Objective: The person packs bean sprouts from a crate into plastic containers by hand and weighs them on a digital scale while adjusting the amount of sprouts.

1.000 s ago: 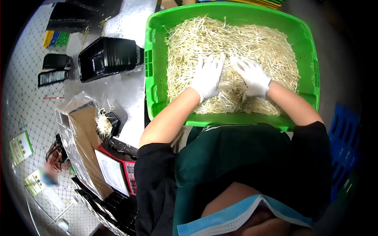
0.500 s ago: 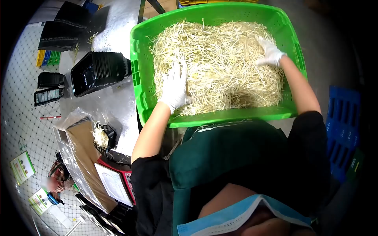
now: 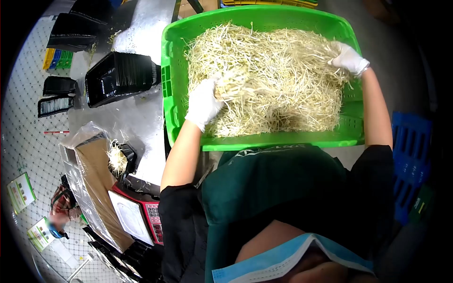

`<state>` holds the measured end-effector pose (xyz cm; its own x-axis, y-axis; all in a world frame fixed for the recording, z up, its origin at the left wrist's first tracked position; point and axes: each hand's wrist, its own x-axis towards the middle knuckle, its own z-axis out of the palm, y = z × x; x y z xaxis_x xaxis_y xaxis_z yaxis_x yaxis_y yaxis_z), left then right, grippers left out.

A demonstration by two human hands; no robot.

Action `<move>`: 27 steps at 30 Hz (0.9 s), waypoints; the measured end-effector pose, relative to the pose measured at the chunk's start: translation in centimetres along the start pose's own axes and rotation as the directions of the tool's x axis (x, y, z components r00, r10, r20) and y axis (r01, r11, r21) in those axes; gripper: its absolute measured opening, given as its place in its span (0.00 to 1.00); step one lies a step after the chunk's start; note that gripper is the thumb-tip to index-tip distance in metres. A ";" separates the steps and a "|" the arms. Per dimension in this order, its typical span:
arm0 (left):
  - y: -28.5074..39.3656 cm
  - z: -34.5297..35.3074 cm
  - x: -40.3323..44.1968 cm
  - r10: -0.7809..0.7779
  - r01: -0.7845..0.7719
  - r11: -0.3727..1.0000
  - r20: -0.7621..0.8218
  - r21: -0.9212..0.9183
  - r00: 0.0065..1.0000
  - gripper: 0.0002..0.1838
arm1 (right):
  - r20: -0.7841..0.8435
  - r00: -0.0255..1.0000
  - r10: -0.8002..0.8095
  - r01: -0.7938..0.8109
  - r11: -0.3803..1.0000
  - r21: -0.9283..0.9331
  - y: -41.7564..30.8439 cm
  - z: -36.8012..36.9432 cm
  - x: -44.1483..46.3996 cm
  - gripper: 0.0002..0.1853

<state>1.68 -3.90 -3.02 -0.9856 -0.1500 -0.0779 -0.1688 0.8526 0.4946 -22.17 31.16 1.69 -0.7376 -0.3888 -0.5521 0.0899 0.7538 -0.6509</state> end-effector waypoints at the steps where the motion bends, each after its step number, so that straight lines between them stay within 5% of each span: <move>1: 0.7 -0.4 0.3 -0.092 0.092 0.995 0.009 -0.029 0.996 0.33 | 0.059 0.988 -0.144 0.136 0.983 0.126 0.8 -0.5 0.4 0.37; 3: -1.1 0.3 1.2 0.073 -0.074 0.997 -0.093 -0.016 0.993 0.37 | 0.060 0.998 0.013 -0.012 1.000 -0.016 -2.2 1.2 0.0 0.46; 4: -2.0 0.8 1.5 0.073 -0.074 0.997 -0.098 -0.012 0.993 0.37 | 0.038 0.998 -0.053 0.060 0.975 -0.214 -1.7 2.5 1.8 0.49; 6: -3.3 1.8 1.6 0.264 -0.205 0.939 -0.197 0.274 0.944 0.47 | 0.077 0.986 -0.148 0.164 0.946 -0.281 -0.4 6.1 5.6 0.55; 7: -3.0 1.4 1.3 0.266 -0.207 0.938 -0.194 0.279 0.944 0.47 | 0.119 0.976 -0.182 0.198 0.969 -0.150 -0.5 7.7 6.5 0.59; 8: -2.3 0.8 1.0 0.126 -0.118 0.977 -0.032 0.175 0.992 0.52 | 0.264 0.934 -0.241 0.219 0.970 0.109 -0.9 9.4 6.2 0.61; 10: -2.9 1.4 0.8 -0.003 -0.004 0.999 0.182 0.040 0.983 0.63 | 0.260 0.902 -0.343 0.390 0.908 -0.154 -2.6 13.0 2.9 0.62; 11: -2.5 1.4 0.7 0.004 -0.012 0.999 0.187 0.040 0.982 0.63 | 0.156 0.901 -0.404 0.404 0.653 -0.641 -3.4 15.0 0.5 0.60; 13: -1.1 1.5 0.1 -0.085 0.038 0.971 0.193 0.236 0.978 0.65 | 0.070 0.904 -0.421 0.315 0.548 -0.775 -3.7 17.6 -2.8 0.61; 15: -0.5 1.7 0.5 -0.012 -0.012 0.946 0.073 0.323 0.997 0.59 | -0.005 0.891 -0.454 0.211 0.423 -0.881 -3.3 17.8 -2.1 0.63; 17: 0.6 0.5 2.0 -0.217 0.205 0.975 0.150 0.091 0.965 0.47 | -0.010 0.887 -0.462 0.381 0.743 -0.551 -3.0 16.2 2.0 0.57; 18: -1.3 1.7 1.6 -0.041 0.043 0.990 -0.022 0.134 0.999 0.35 | 0.120 0.948 -0.294 0.317 0.853 -0.414 -4.0 13.8 2.0 0.50; 19: -2.0 1.6 1.4 -0.048 0.051 0.988 -0.023 0.142 0.999 0.35 | 0.153 0.970 -0.188 0.232 0.900 -0.370 -4.7 11.5 1.8 0.47; 21: -2.7 1.2 1.4 -0.104 0.108 0.986 0.036 -0.126 0.994 0.32 | 0.068 0.993 -0.101 0.118 0.938 -0.326 -2.3 8.5 3.9 0.48; 22: -1.8 0.2 0.9 -0.114 0.121 0.958 0.040 -0.259 0.993 0.33 | 0.192 0.980 0.049 -0.003 0.972 -0.235 -3.3 6.2 2.5 0.53; 25: -2.1 0.9 1.3 -0.023 0.023 1.000 -0.014 0.005 1.000 0.40 | 0.089 0.982 -0.164 0.186 0.909 -0.374 2.9 6.0 6.3 0.59; 26: -2.2 1.0 1.4 0.034 -0.028 0.989 -0.036 0.145 0.999 0.44 | 0.128 0.990 -0.057 0.104 0.911 -0.398 0.9 6.7 5.1 0.67; 27: -2.2 1.2 1.5 0.033 -0.027 0.989 -0.044 0.146 0.998 0.44 | 0.002 0.977 -0.212 0.197 0.904 -0.380 2.1 8.7 5.4 0.69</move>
<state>0.55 -5.42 -5.32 -0.9894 -0.1432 -0.0234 -0.1418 0.9203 0.3645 -20.16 26.04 -7.21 -0.7387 -0.5410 -0.4022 -0.3182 0.8058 -0.4994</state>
